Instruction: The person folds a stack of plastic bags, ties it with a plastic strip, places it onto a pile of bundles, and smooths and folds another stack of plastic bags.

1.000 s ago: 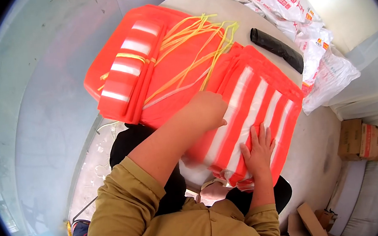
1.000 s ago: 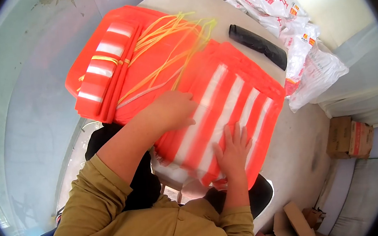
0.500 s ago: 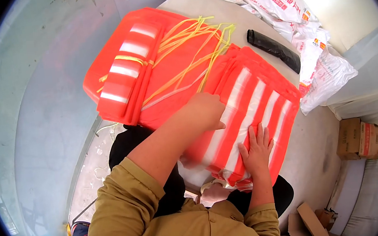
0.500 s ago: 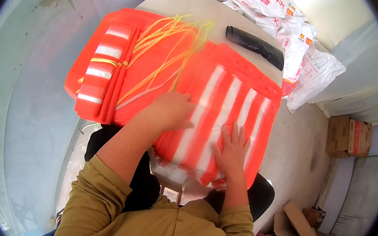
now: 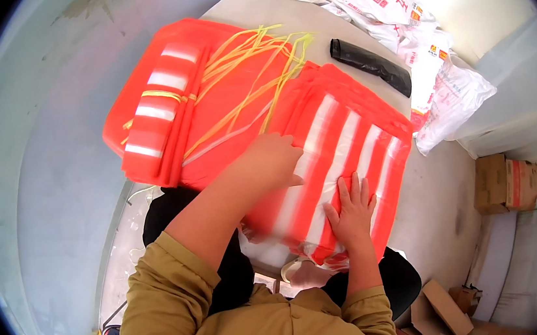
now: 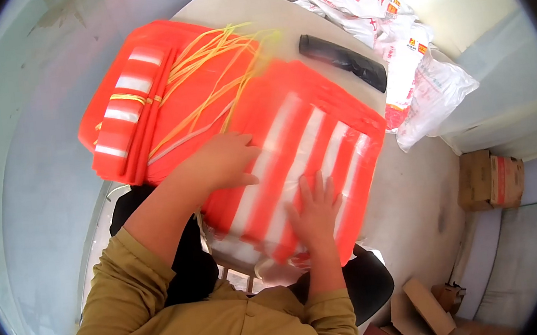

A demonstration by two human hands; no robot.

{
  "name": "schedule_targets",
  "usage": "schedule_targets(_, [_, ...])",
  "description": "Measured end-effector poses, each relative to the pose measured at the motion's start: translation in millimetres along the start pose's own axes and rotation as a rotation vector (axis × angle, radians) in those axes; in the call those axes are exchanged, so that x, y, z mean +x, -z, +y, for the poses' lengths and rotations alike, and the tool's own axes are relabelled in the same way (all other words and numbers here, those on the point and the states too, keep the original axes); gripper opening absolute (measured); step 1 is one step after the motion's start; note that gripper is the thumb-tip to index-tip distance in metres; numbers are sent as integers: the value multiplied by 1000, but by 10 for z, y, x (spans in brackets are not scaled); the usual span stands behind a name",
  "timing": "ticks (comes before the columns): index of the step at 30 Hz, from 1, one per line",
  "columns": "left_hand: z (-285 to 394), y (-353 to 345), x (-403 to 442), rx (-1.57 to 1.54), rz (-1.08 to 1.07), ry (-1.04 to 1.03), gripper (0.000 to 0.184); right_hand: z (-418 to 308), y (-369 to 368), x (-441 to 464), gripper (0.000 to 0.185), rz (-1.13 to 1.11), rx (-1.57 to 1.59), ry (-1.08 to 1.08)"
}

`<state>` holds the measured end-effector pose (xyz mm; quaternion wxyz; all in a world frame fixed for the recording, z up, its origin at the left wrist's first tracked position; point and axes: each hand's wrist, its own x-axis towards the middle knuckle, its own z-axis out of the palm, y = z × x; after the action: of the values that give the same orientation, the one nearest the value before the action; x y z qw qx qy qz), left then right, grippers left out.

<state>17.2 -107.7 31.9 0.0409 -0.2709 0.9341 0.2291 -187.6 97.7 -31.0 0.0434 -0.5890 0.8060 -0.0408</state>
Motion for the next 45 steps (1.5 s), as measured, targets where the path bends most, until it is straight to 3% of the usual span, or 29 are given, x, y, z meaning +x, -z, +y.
schedule_targets(12, [29, 78, 9, 50, -28, -9, 67, -8, 19, 25, 76, -7, 17, -23])
schedule_targets(27, [-35, -15, 65, 65, 3, -21, 39, 0, 23, 0, 71, 5, 34, 44])
schedule_targets(45, [39, 36, 45, 66, -14, 57, 44, 62, -83, 29, 68, 88, 12, 76])
